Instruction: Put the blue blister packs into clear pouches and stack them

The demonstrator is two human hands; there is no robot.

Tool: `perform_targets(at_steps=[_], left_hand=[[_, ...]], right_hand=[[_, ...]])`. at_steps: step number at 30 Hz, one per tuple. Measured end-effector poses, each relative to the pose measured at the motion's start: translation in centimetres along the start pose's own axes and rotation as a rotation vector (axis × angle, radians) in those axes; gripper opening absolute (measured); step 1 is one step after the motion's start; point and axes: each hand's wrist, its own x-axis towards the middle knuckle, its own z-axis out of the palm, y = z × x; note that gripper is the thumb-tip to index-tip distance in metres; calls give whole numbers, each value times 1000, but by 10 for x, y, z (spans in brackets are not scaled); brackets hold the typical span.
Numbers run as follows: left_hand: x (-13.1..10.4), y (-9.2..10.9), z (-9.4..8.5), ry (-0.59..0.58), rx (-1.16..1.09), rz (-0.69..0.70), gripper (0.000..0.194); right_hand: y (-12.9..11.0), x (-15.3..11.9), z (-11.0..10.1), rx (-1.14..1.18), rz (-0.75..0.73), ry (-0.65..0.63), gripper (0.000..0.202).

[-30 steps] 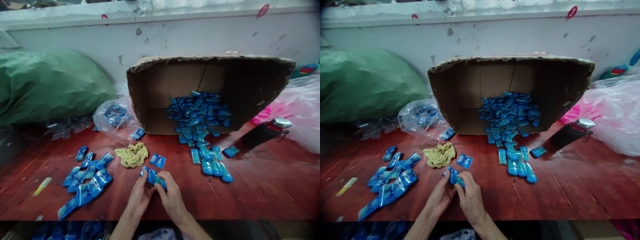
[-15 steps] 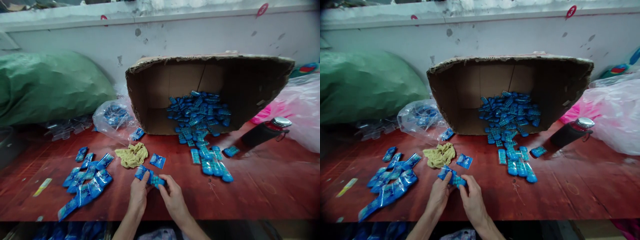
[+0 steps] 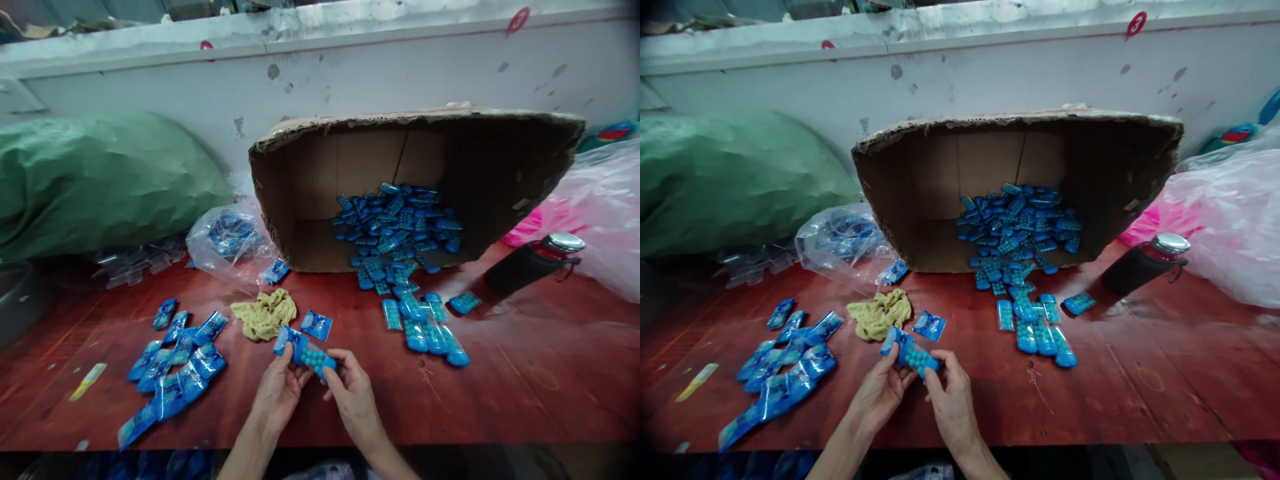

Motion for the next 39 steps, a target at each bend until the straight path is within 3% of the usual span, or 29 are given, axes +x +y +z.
perform_targets(at_steps=[12, 18, 20, 23, 25, 29, 35, 39], left_hand=[[-6, -5, 7, -18, 56, 84, 15], [-9, -4, 10, 8, 76, 35, 12], [-10, -6, 11, 14, 82, 22, 12], [-11, -11, 12, -1, 130, 58, 14], [-13, -15, 13, -22, 172, 87, 18], [-14, -14, 14, -76, 143, 83, 22], [-12, -4, 12, -25, 128, 69, 21], [-15, -9, 15, -60, 183, 63, 24]], right_hand=[[5, 0, 2, 32, 20, 6, 20], [-3, -5, -3, -136, -314, -26, 15], [-3, -4, -1, -79, -214, -37, 14], [1, 0, 3, 137, 84, -51, 18], [4, 3, 3, 243, 168, -46, 23], [5, 4, -2, 155, 99, -2, 23], [-5, 1, -4, 21, 10, -34, 18], [-6, 5, 0, 217, 167, -68, 25]])
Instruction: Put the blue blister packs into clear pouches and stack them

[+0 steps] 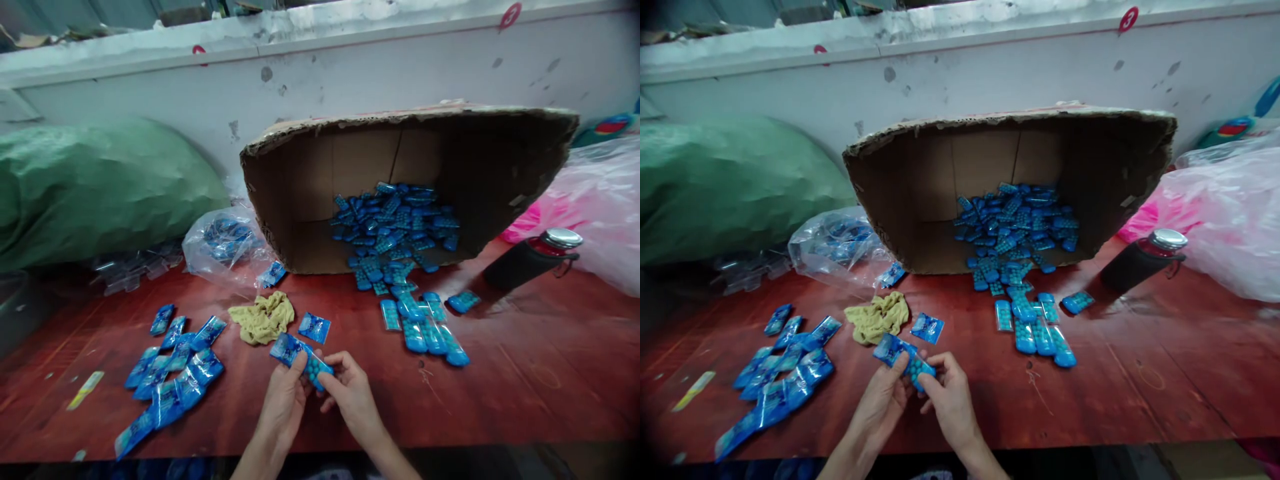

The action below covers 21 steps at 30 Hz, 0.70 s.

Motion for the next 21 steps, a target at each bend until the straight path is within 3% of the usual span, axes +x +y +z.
perform_targets(at_steps=[2, 4, 8, 11, 13, 17, 21], left_hand=[[-2, -5, 3, 4, 42, 17, 26], [-3, -8, 6, -10, 69, 38, 27], [-1, -5, 5, -8, 2, 23, 23], [2, 4, -1, 37, -10, -47, 18], [2, 8, -6, -14, 13, -94, 13], [2, 10, -13, -142, -17, -137, 7], [3, 3, -8, -162, -88, -134, 10]], right_hand=[[2, 2, -1, 60, 61, -1, 28], [4, 1, -3, 10, 31, 29, 26], [1, -6, -8, -257, -182, 59, 13], [-6, -11, -11, -382, -400, -27, 10], [-8, -11, -14, -386, -457, -91, 11], [-3, -7, -17, -206, -275, -113, 16], [3, -5, -10, -49, -81, -53, 19]])
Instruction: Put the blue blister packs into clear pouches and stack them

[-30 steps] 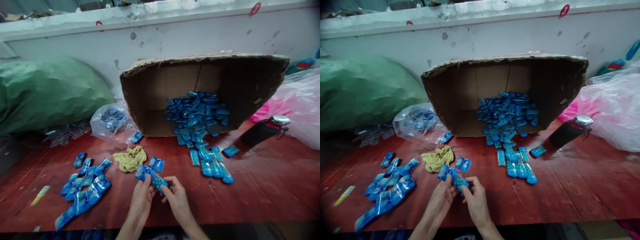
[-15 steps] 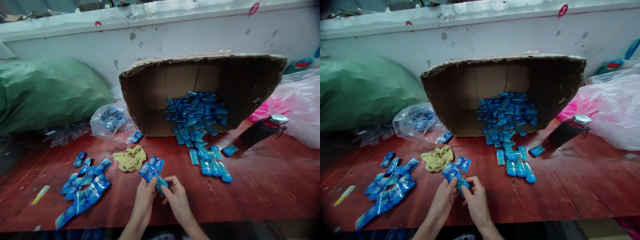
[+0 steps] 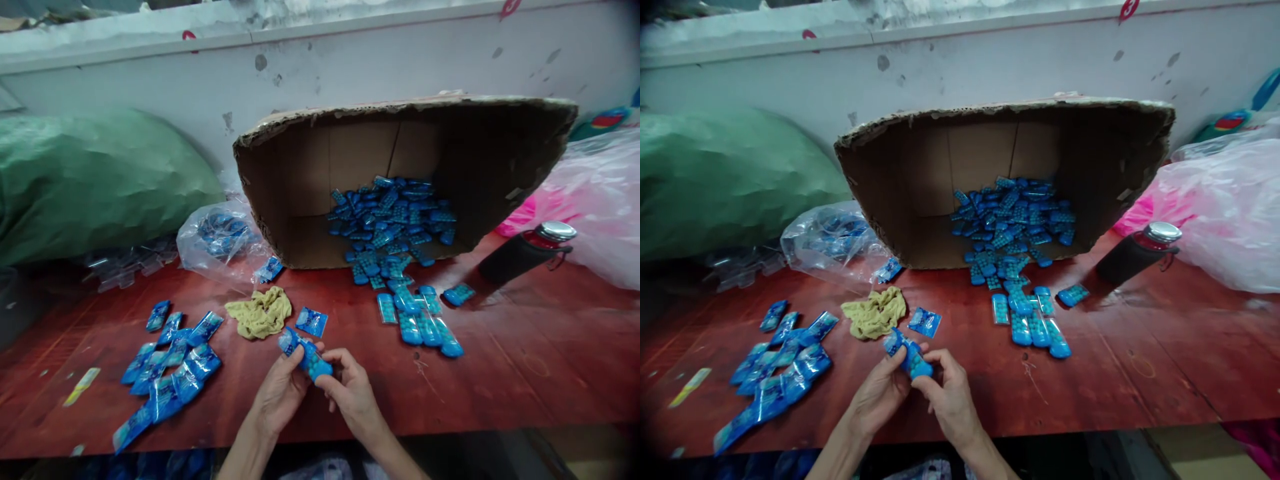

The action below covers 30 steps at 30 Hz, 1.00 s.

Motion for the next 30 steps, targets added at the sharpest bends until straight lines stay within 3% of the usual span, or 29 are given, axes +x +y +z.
perform_targets(at_steps=[3, 9, 15, 22, 30], left_hand=[[1, -6, 6, 42, 2, -11, 10], [1, -10, 6, 93, -56, -31, 7], [-1, -3, 7, -51, -99, -87, 14], [-3, -4, 0, -145, -108, -124, 23], [-5, -10, 6, -61, -183, -121, 13]], right_hand=[[-5, 1, 2, 111, 107, 32, 21], [-18, 3, -12, 168, 63, -216, 32], [-22, 2, -13, 54, -74, -146, 53], [-31, 3, -21, 97, -23, -244, 52], [-35, 2, -19, -30, -74, -205, 44]])
